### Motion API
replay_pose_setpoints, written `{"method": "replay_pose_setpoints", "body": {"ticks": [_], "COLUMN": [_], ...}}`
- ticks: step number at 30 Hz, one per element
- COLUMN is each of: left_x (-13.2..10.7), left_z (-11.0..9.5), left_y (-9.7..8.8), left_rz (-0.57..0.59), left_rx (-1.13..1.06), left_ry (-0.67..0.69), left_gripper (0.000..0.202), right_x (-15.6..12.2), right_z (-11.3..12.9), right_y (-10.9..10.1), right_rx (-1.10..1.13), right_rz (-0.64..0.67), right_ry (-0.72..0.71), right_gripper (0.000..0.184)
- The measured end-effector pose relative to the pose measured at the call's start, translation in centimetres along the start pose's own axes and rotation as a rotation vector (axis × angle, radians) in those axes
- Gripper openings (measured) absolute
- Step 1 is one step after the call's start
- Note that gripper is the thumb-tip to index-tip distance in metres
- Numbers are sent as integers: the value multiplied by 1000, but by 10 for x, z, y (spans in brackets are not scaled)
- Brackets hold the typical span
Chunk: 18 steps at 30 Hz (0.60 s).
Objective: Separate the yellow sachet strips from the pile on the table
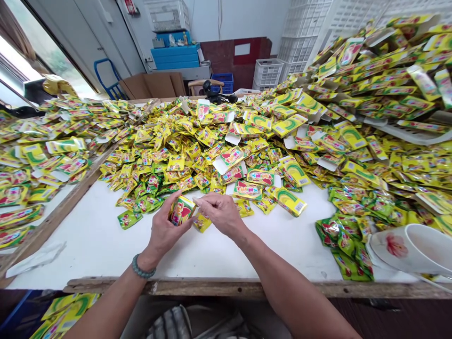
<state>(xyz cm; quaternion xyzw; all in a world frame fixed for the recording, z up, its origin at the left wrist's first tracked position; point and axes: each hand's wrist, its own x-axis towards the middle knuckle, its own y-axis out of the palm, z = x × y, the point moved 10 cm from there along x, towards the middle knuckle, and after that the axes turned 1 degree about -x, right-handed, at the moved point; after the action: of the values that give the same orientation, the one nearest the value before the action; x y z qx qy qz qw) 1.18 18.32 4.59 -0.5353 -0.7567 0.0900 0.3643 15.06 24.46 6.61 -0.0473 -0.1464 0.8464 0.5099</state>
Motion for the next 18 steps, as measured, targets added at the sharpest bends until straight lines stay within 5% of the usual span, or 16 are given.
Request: {"method": "replay_pose_setpoints", "body": {"ticks": [8, 18], "left_x": [1, 1], "left_z": [-7, -6], "left_y": [0, -2], "left_rz": [3, -17], "left_rx": [41, 9], "left_ry": [57, 56], "left_gripper": [61, 67], "right_x": [-4, -3], "right_z": [7, -6], "right_y": [1, 1], "right_rx": [-125, 137], "right_rz": [-63, -5], "right_ry": [-90, 53], "right_gripper": [17, 24]}}
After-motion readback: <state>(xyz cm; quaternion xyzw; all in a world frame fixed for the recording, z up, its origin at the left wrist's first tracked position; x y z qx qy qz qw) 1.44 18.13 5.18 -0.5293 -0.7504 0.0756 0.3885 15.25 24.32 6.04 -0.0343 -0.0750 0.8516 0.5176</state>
